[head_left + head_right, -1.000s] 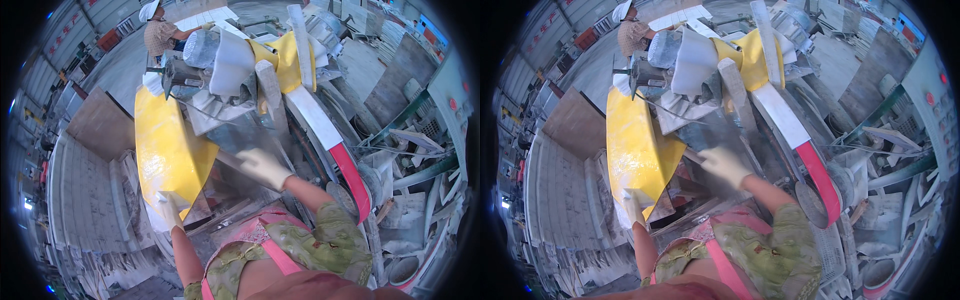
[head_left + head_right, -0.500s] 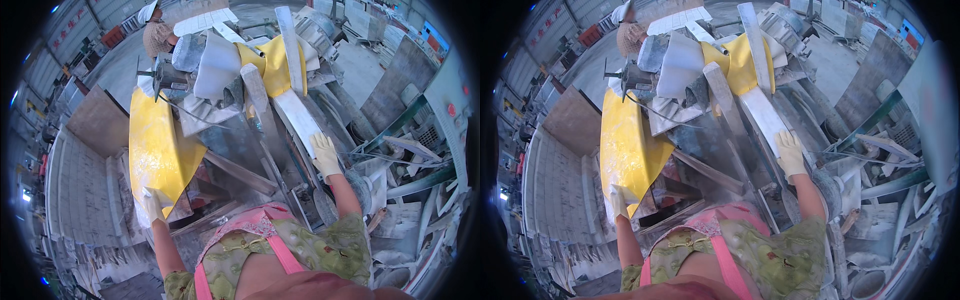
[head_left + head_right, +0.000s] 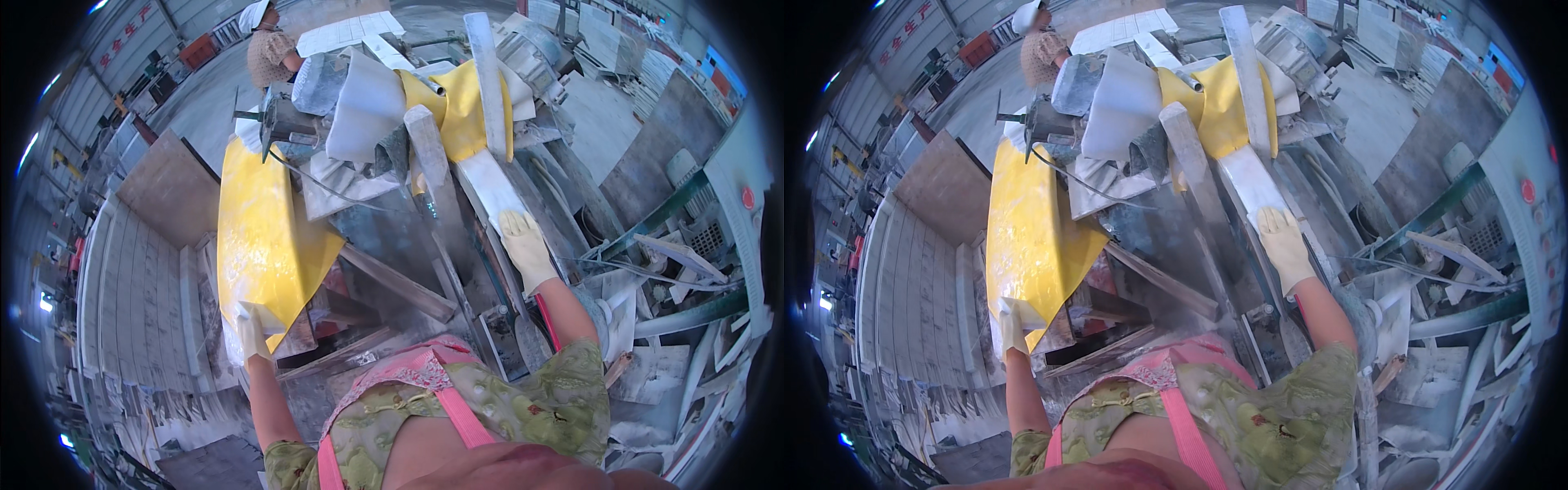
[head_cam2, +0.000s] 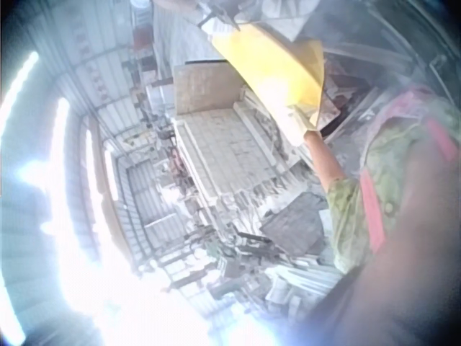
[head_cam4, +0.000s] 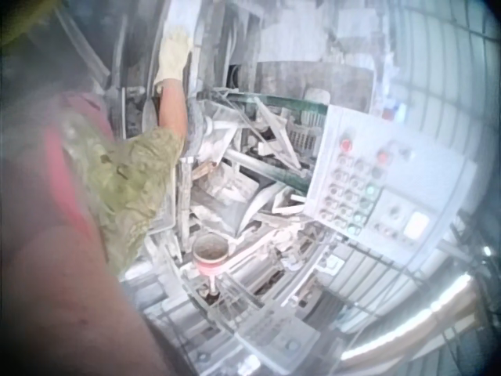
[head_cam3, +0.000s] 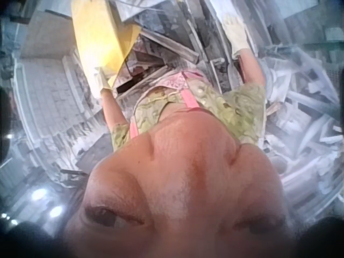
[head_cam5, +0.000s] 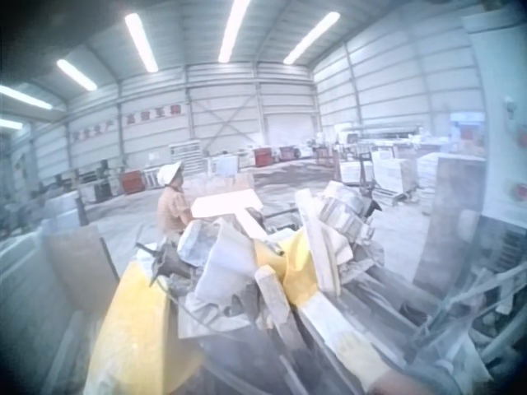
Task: The person repeatedly presses a large yellow plastic panel against a belt sander, rotating and repositioning it to sand different edges and surfaces. They also briefly handle a small white rectangular piece before returning to the yellow panel.
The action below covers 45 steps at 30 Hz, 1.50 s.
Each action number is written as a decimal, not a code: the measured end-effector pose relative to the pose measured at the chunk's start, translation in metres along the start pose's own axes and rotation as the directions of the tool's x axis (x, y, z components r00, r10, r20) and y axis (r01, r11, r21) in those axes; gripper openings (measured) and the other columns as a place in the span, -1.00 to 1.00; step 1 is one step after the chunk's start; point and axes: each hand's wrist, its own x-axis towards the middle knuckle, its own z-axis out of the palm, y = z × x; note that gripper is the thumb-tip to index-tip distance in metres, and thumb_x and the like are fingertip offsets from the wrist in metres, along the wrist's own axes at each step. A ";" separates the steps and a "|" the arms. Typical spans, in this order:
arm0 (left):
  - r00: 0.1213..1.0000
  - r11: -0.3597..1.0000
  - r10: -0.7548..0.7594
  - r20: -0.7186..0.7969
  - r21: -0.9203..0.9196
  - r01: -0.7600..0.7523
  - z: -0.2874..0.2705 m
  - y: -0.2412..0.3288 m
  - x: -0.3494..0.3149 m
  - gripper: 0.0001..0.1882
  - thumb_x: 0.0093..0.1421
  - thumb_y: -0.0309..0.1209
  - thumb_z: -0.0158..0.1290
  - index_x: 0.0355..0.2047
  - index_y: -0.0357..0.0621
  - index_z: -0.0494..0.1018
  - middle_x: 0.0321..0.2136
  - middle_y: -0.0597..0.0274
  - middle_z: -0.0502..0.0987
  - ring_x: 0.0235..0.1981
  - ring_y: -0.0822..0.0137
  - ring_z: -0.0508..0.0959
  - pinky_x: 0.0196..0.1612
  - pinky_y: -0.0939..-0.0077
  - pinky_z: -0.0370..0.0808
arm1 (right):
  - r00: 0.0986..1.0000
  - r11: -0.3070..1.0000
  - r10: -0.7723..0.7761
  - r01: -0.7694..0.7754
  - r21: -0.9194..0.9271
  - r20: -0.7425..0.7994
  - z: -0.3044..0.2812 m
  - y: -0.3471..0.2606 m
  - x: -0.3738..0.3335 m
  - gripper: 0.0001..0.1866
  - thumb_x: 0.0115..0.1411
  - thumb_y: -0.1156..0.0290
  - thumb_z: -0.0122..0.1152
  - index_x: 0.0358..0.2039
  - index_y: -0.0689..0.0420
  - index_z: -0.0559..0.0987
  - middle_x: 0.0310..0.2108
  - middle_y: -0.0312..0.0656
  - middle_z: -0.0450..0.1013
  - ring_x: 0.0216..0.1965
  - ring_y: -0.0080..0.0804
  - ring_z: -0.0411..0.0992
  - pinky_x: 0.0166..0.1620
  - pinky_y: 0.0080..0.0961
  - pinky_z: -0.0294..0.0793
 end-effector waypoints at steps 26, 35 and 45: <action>0.998 0.870 0.007 0.068 0.491 -0.040 -0.013 -0.009 0.050 -0.48 0.30 -0.11 0.00 -0.03 -0.42 0.46 -0.29 -0.15 0.62 -0.39 -0.01 0.71 -0.55 0.26 0.65 | 0.943 0.454 0.277 -0.297 0.840 0.183 -0.090 -0.097 0.090 -0.63 0.28 0.20 0.23 -0.10 0.25 0.62 -0.30 -0.04 0.61 -0.23 -0.26 0.58 -0.13 -0.29 0.50; 0.976 0.751 0.184 0.116 0.624 -0.216 -0.031 -0.019 0.081 -0.45 0.29 -0.13 0.02 -0.11 -0.56 0.48 -0.37 -0.22 0.62 -0.45 -0.03 0.70 -0.55 0.23 0.64 | 0.970 -0.601 -0.069 -0.225 0.767 0.231 -0.114 -0.447 0.098 -0.67 0.38 0.20 0.15 -0.07 0.21 0.56 -0.38 -0.29 0.50 -0.33 -0.51 0.45 -0.22 -0.51 0.42; 0.926 0.980 -0.175 0.335 0.152 0.130 -0.059 -0.004 0.058 -0.15 0.25 0.24 0.02 0.20 -0.34 0.36 0.18 -0.11 0.43 0.05 0.10 0.58 -0.13 0.17 0.63 | 0.960 -0.251 -0.230 -0.218 0.943 0.161 -0.079 -0.562 0.094 -0.31 0.31 0.05 0.24 0.33 0.13 0.33 0.12 -0.11 0.47 0.14 -0.27 0.45 0.14 -0.31 0.43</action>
